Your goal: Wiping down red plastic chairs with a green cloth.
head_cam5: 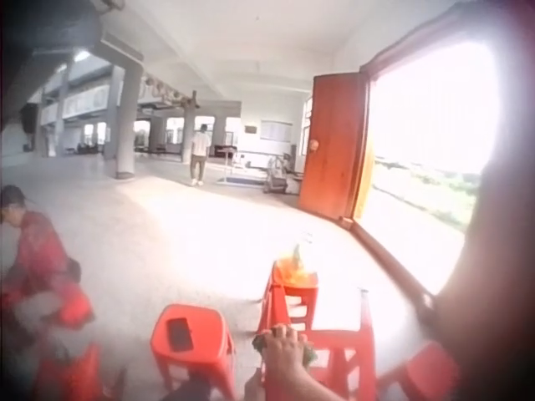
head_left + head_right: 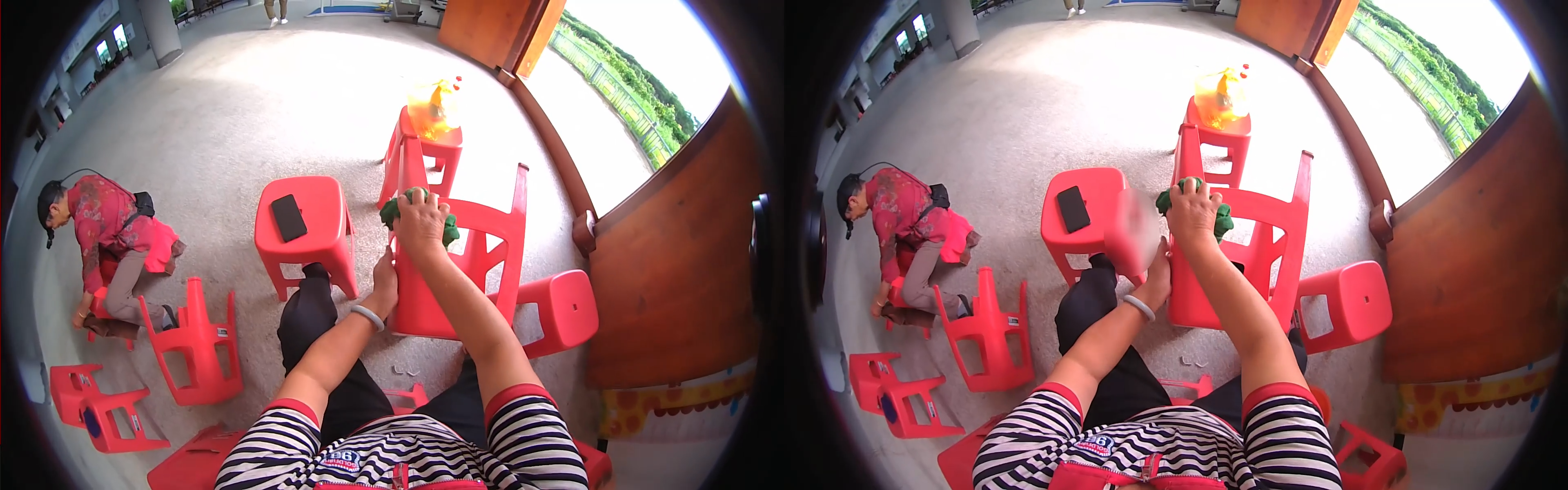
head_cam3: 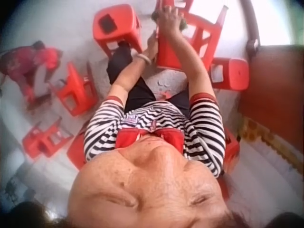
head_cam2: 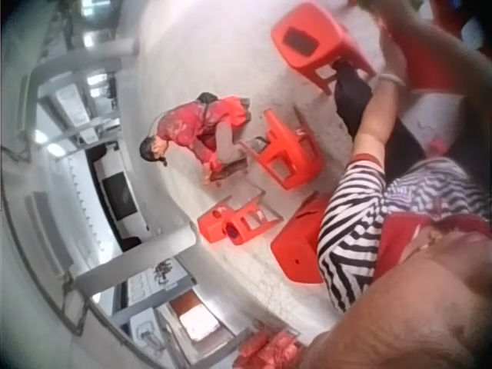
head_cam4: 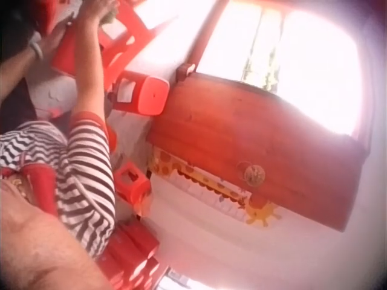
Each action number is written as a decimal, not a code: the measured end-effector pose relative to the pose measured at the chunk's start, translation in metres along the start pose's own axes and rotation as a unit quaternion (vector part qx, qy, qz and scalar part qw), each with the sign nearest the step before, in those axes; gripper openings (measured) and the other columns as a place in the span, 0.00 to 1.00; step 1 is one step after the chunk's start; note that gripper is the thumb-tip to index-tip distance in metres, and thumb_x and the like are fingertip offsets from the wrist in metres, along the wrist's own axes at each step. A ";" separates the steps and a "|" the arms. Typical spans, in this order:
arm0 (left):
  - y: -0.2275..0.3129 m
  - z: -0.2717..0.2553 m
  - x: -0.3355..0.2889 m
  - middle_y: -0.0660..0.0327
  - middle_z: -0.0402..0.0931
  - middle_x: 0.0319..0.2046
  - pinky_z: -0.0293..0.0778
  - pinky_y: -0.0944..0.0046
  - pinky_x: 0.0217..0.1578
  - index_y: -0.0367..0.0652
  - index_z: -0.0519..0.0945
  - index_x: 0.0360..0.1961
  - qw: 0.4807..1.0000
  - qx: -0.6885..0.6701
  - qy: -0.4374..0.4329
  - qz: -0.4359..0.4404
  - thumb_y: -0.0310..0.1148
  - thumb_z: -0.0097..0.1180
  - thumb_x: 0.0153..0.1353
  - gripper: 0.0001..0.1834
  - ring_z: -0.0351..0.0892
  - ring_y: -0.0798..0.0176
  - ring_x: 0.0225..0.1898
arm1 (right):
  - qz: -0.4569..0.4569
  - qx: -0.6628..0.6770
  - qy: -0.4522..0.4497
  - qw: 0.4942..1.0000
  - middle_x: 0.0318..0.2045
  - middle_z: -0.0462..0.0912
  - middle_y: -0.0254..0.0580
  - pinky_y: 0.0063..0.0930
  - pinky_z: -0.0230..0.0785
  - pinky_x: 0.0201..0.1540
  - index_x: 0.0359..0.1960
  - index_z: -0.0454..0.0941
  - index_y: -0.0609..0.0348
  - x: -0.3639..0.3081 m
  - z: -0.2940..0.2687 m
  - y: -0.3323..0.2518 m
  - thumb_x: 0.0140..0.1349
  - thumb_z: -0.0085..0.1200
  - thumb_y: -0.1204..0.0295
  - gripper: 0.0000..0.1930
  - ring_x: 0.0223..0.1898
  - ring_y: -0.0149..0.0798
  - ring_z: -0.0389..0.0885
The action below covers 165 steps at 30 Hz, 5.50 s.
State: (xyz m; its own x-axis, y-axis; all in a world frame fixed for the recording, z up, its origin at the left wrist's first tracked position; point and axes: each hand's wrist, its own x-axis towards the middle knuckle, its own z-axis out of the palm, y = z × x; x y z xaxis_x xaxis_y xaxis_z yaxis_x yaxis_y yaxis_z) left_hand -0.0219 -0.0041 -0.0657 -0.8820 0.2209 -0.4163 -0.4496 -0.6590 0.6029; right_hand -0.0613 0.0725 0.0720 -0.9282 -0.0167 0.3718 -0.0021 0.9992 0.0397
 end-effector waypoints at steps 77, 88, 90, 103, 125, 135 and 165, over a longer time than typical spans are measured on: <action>0.035 0.053 -0.051 0.51 0.84 0.31 0.79 0.62 0.36 0.29 0.80 0.37 0.930 0.356 0.050 0.079 0.61 0.71 0.48 0.39 0.85 0.60 0.33 | 0.017 0.174 -0.047 0.984 0.49 0.75 0.56 0.49 0.70 0.58 0.51 0.82 0.47 0.138 0.036 0.084 0.51 0.63 0.62 0.23 0.50 0.61 0.76; 0.031 0.050 -0.051 0.54 0.83 0.29 0.79 0.62 0.34 0.31 0.81 0.35 0.938 0.332 0.051 0.086 0.61 0.72 0.47 0.38 0.84 0.61 0.31 | 0.020 0.089 -0.019 0.996 0.50 0.74 0.54 0.48 0.71 0.57 0.49 0.83 0.47 0.127 0.035 0.067 0.50 0.65 0.62 0.22 0.52 0.60 0.74; 0.028 0.054 -0.050 0.54 0.83 0.28 0.79 0.62 0.34 0.31 0.81 0.35 0.943 0.319 0.043 0.082 0.61 0.72 0.47 0.37 0.84 0.61 0.31 | 0.008 0.057 -0.049 0.997 0.50 0.74 0.47 0.50 0.69 0.57 0.46 0.84 0.48 0.099 0.024 0.063 0.49 0.67 0.60 0.21 0.53 0.55 0.74; 0.005 0.036 -0.032 0.49 0.84 0.36 0.79 0.57 0.40 0.30 0.79 0.41 0.920 0.354 0.067 0.155 0.61 0.75 0.43 0.42 0.86 0.53 0.40 | -0.202 -0.077 -0.152 0.964 0.49 0.74 0.38 0.50 0.69 0.51 0.37 0.86 0.47 0.006 -0.027 0.016 0.47 0.67 0.58 0.15 0.54 0.44 0.72; 0.025 0.047 -0.051 0.57 0.82 0.27 0.77 0.64 0.31 0.34 0.81 0.32 0.940 0.325 0.054 0.086 0.63 0.73 0.45 0.37 0.82 0.65 0.29 | 0.004 0.070 -0.004 0.998 0.52 0.74 0.47 0.49 0.72 0.54 0.50 0.82 0.47 0.100 0.026 0.061 0.50 0.66 0.60 0.23 0.54 0.56 0.74; 0.015 0.039 -0.036 0.56 0.83 0.27 0.77 0.61 0.31 0.34 0.82 0.31 0.942 0.318 0.039 0.102 0.64 0.74 0.43 0.37 0.83 0.63 0.28 | -0.114 0.012 -0.007 0.993 0.45 0.77 0.41 0.51 0.63 0.53 0.43 0.83 0.47 0.031 -0.007 0.047 0.44 0.66 0.60 0.21 0.51 0.47 0.75; 0.000 0.032 -0.019 0.60 0.82 0.30 0.75 0.65 0.31 0.35 0.81 0.37 0.917 0.383 0.054 0.099 0.58 0.71 0.51 0.33 0.80 0.68 0.28 | -0.088 0.044 0.097 0.990 0.44 0.76 0.39 0.48 0.61 0.51 0.41 0.83 0.45 0.012 0.007 0.049 0.42 0.66 0.57 0.21 0.49 0.47 0.74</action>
State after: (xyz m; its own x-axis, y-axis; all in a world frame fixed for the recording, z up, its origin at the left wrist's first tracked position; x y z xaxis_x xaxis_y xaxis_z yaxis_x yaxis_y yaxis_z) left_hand -0.0097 0.0142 -0.0358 -0.9566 0.0509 -0.2868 -0.2857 0.0281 0.9579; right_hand -0.0749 0.1216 0.0717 -0.8210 -0.1898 0.5385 -0.1983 0.9792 0.0429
